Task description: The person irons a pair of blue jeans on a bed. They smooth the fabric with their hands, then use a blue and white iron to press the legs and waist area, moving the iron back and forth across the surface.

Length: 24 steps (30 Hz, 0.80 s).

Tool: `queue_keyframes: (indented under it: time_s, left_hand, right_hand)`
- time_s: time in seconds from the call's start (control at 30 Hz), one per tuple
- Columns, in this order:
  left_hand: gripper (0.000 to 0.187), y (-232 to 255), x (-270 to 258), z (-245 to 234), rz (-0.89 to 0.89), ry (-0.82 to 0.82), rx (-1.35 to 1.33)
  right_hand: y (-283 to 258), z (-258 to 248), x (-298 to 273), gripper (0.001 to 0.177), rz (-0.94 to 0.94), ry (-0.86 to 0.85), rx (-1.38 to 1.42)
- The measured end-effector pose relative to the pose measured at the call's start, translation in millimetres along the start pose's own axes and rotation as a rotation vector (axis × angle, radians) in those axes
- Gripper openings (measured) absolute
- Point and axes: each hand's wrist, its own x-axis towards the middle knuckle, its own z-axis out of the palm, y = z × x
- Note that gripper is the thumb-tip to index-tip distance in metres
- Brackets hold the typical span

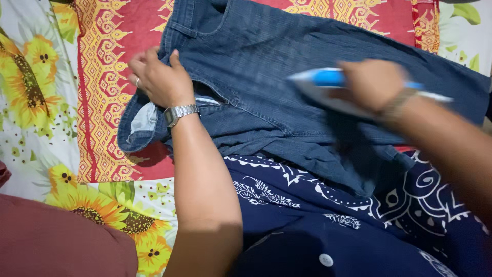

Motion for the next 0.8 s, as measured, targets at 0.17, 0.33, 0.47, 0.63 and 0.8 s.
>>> queue_keyframes:
  time_s: [0.17, 0.33, 0.47, 0.63, 0.8]
  left_hand:
    - [0.038, 2, 5, -5, -0.136, -0.229, -0.107]
    - [0.04, 3, 9, -12, -0.096, -0.268, 0.01]
    - [0.052, 4, 8, -11, -0.103, -0.333, 0.035]
    - [0.064, 22, 2, -5, 0.29, 0.06, 0.071]
    - [0.021, 65, -23, -7, 0.441, -0.239, -0.346]
  right_hand:
    - [128, 54, -47, 0.06, 0.186, -0.042, -0.238]
    - [147, 63, -58, 0.055, 0.133, 0.092, -0.19]
    - [62, 35, -17, 0.053, 0.112, 0.036, -0.039]
    - [-69, -19, 45, 0.041, -0.143, 0.233, 0.187]
    - [-137, -40, 91, 0.038, -0.212, 0.355, 0.337]
